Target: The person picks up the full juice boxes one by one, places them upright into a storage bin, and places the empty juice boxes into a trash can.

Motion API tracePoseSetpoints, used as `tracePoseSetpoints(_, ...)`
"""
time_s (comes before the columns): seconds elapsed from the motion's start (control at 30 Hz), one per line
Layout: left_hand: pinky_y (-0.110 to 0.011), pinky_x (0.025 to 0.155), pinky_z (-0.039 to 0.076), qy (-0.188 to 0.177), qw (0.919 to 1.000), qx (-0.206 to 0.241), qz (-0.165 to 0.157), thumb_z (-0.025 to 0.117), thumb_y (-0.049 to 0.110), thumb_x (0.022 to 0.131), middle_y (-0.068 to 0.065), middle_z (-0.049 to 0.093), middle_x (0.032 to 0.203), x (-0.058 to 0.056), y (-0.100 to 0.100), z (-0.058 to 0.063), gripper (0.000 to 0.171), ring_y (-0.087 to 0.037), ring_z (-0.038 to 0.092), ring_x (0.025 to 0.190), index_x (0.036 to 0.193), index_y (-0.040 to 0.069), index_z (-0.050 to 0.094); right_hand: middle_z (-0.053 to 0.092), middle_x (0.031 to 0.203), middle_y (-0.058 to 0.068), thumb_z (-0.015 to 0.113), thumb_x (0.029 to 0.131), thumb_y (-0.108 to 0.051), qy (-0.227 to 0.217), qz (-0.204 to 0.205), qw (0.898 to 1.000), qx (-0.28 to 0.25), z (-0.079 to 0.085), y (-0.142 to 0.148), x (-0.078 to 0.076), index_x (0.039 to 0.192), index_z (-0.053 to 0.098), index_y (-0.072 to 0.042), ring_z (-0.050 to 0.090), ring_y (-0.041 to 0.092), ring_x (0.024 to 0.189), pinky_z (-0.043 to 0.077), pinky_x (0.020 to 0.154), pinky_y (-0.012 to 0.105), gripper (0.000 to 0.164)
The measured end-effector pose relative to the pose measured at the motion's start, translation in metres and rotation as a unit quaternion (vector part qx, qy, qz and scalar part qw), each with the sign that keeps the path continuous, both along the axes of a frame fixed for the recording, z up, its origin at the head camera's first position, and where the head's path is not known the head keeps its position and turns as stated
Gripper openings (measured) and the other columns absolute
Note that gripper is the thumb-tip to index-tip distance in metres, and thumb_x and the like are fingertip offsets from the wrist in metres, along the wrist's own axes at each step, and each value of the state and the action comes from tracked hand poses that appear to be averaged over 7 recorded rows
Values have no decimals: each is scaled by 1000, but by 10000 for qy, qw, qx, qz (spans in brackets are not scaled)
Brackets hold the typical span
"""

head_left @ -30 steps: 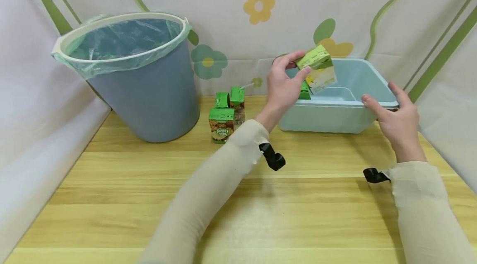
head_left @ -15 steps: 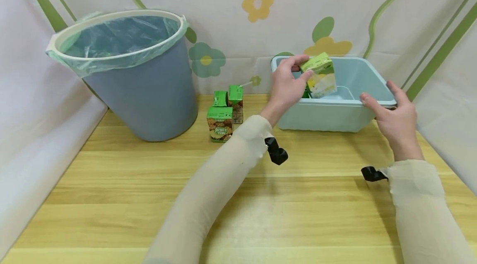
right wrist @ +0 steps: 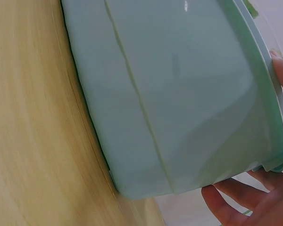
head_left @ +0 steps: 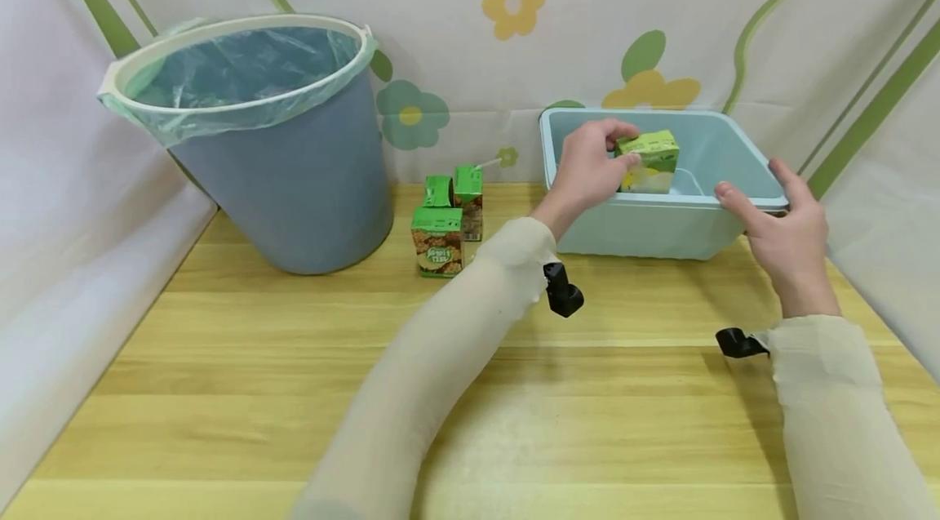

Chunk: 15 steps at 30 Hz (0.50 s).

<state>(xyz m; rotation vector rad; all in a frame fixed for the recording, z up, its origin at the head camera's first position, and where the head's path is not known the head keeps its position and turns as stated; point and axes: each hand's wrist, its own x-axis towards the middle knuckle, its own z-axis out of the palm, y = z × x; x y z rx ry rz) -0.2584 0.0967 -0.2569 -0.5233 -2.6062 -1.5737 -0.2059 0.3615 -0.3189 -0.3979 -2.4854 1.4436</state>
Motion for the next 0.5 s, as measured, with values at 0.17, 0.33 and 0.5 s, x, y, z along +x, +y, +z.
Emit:
tracePoseSetpoints(0.17,-15,90,52,-233,9995,-212,69,76,15,99,12,73,126,-4,5,2,31,-4,62,114,130,21,75,20,178,1,74,96,-52,1,-17,10000,-5,0,0,-1,167,22,-45,41,22,143,43,77,0,89)
tracePoseSetpoints(0.33,-19,89,53,-461,9978,-443,150,81,13,95,10,73,118,-10,10,2,28,-5,63,111,122,20,77,19,178,-3,74,96,-52,-5,-12,10000,12,0,0,-1,167,22,-44,40,22,146,44,79,1,89)
tracePoseSetpoints(0.5,-21,89,56,-672,9949,-722,194,81,12,94,10,74,118,-14,14,3,26,-6,66,112,119,21,79,19,178,-4,74,96,-52,-8,-30,10000,-18,0,-1,0,167,23,-44,39,20,146,43,79,1,88)
